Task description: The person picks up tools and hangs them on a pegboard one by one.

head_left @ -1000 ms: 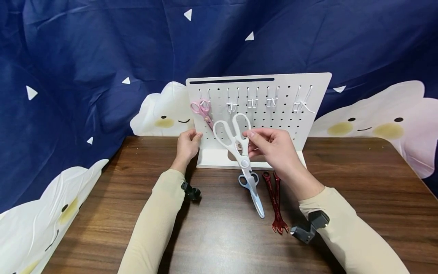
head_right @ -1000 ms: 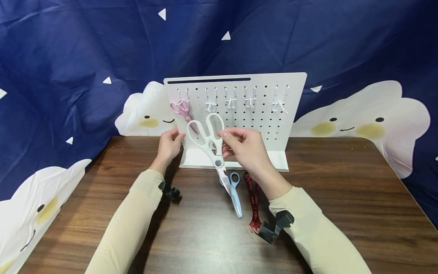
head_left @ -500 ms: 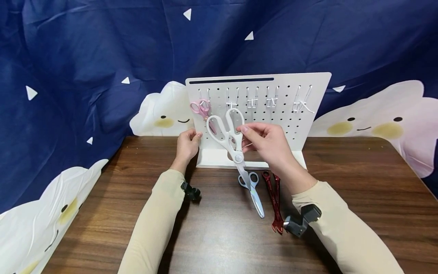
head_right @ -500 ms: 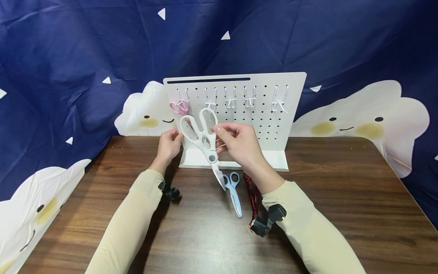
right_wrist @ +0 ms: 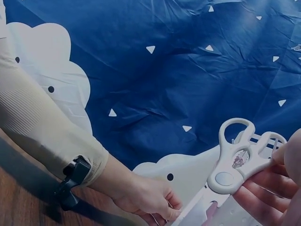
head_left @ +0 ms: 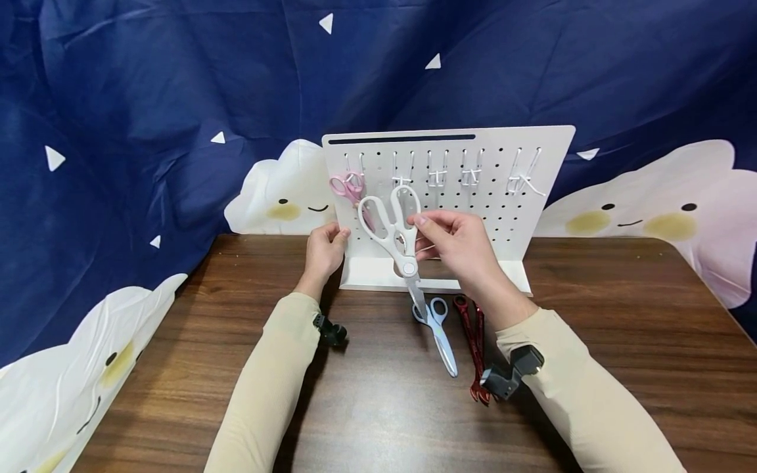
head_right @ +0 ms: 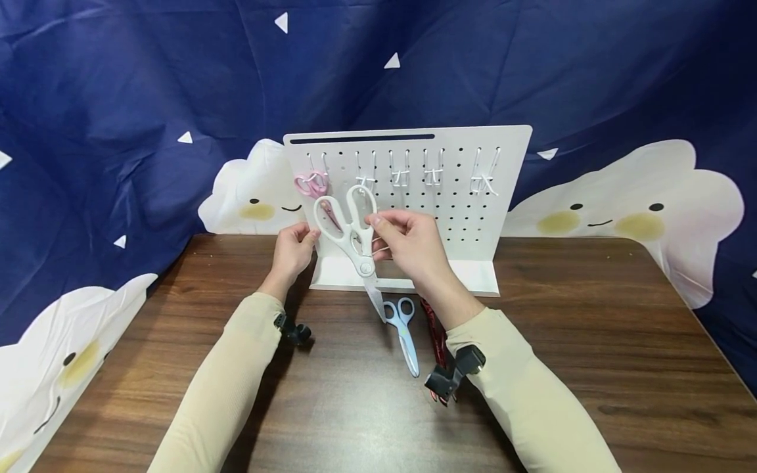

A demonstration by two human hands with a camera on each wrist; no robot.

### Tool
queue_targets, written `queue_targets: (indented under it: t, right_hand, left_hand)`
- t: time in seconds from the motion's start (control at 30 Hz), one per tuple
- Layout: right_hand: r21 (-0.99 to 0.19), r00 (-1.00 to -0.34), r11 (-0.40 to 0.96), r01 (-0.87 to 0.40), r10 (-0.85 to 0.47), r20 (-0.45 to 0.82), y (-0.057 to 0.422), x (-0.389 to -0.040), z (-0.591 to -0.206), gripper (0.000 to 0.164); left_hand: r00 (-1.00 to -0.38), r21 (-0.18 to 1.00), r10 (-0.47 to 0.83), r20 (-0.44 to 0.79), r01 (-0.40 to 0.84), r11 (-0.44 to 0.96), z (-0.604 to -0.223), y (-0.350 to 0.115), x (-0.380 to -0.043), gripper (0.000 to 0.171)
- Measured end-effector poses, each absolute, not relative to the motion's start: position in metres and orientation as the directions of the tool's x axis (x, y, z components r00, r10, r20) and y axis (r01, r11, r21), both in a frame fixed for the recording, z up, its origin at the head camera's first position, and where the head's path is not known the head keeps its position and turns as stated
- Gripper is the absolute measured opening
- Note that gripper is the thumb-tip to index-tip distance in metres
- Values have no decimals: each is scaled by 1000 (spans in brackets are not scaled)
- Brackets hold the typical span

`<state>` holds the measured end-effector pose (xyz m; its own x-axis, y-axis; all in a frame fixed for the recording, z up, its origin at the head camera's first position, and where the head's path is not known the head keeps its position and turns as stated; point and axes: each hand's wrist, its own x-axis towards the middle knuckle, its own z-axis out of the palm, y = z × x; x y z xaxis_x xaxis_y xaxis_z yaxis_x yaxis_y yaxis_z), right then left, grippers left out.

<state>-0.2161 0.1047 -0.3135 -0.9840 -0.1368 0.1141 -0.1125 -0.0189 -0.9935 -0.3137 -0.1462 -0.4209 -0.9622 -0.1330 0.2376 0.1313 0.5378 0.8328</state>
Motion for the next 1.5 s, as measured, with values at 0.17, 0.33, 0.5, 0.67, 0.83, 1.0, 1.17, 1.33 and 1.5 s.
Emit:
queue_targets:
  t: [0.17, 0.33, 0.5, 0.67, 0.83, 1.0, 1.17, 1.33, 1.5]
  right_hand:
    - [-995, -986, -13, -103, -129, 104, 104, -219, -315, 32]
    - [-997, -988, -14, -77, -136, 78, 103, -222, -318, 33]
    - [-999, -992, 23, -45, -118, 42, 104, -227, -322, 33]
    - [-999, -995, 32, -27, -92, 24, 104, -235, -325, 35]
    - [-999, -996, 39, -26, -82, 22, 101, -245, -327, 35]
    - [-999, -997, 50, -16, -74, 13, 97, -254, -328, 35]
    - [-998, -1000, 71, -1, -30, -2, 94, -262, -328, 32]
    - [-996, -1000, 86, 14, 3, -14, 94, -269, -329, 32]
    - [-995, -1000, 95, 15, 18, -13, 94, -276, -332, 32]
  left_hand:
    - [-963, 833, -128, 237, 133, 536, -420, -146, -314, 28]
    - [-963, 837, -129, 235, 132, 531, -420, -147, -314, 27]
    - [-964, 840, -125, 235, 137, 525, -420, -147, -314, 26]
    - [-964, 838, -131, 233, 131, 529, -420, -147, -314, 26]
    - [-963, 844, -135, 232, 130, 521, -420, -147, -315, 26]
    - [-962, 846, -139, 234, 131, 517, -421, -147, -315, 26]
    - [-961, 839, -134, 241, 137, 526, -420, -147, -314, 25]
    - [-961, 833, -130, 244, 139, 535, -419, -146, -314, 25]
    - [-962, 833, -131, 238, 133, 537, -420, -146, -313, 25]
